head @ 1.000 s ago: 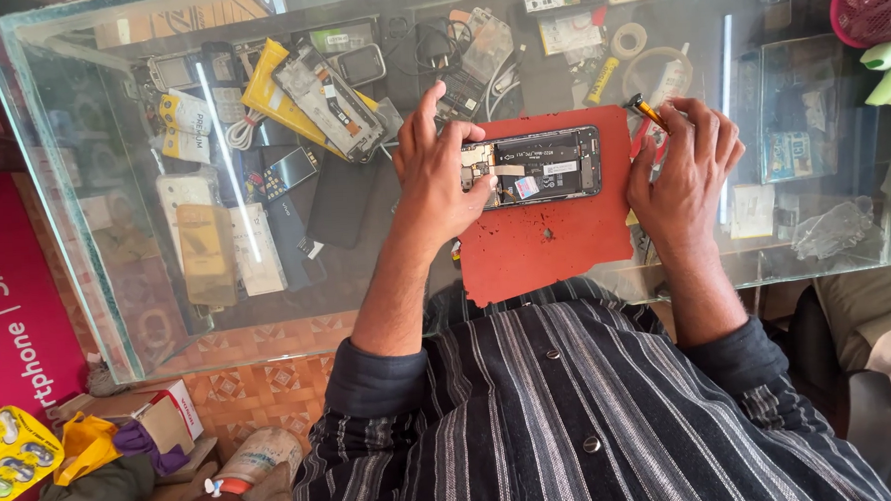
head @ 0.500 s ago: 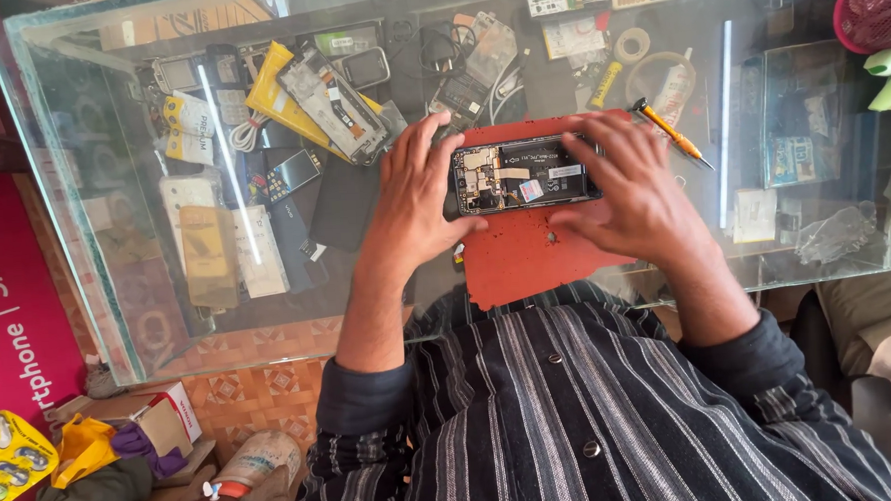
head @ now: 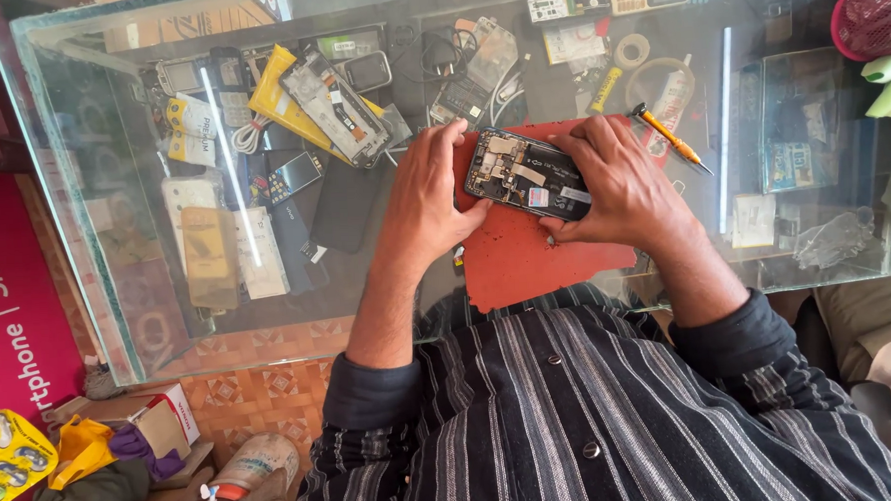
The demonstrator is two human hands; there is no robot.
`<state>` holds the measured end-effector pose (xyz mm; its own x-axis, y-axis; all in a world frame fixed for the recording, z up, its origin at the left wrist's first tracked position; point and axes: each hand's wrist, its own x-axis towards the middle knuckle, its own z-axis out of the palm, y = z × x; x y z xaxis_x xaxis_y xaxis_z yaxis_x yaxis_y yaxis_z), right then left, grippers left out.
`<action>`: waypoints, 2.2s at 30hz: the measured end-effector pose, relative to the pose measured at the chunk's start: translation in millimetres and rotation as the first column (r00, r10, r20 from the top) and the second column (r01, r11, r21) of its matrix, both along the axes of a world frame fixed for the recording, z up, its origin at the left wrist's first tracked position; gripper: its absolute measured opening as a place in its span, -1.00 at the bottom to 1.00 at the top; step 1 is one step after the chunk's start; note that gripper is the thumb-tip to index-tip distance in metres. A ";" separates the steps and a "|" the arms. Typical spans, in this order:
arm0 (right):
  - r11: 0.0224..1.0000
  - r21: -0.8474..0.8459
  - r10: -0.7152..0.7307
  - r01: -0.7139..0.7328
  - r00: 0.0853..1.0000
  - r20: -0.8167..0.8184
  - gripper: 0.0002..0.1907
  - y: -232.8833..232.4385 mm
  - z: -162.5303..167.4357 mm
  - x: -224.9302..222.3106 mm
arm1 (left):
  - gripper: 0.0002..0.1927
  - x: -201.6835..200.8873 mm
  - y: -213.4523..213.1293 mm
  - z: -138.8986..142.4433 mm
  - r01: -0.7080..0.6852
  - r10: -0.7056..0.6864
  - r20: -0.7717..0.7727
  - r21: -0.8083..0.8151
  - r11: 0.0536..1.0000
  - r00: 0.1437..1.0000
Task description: The person repairs a disassembled smartphone on a red mat atop a glass display counter. They use a screwdriver to work on the phone's internal components, manipulate small parts with their fingers, reposition the phone body, and use a small tool to work along the frame and screen area.
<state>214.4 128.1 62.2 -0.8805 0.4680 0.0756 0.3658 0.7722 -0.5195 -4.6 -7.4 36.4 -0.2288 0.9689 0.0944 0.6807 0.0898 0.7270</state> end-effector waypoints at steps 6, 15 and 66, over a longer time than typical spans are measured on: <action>0.999 0.031 -0.033 0.033 0.999 0.007 -0.04 -7.9 -0.1 1.0 | -0.31 7.1 -0.3 -4.7 -0.027 0.027 0.003 0.047 0.999 1.000; 0.958 -0.125 -0.269 0.257 0.958 -0.098 -0.06 -27.5 -15.8 1.7 | -0.62 27.3 -2.2 -19.6 -0.295 0.266 0.501 -0.022 0.955 0.824; 0.954 -0.247 -0.222 0.173 0.957 -0.185 -0.89 -12.5 15.5 -12.7 | -0.62 75.3 1.8 -55.7 0.014 -0.120 0.860 0.130 0.991 0.496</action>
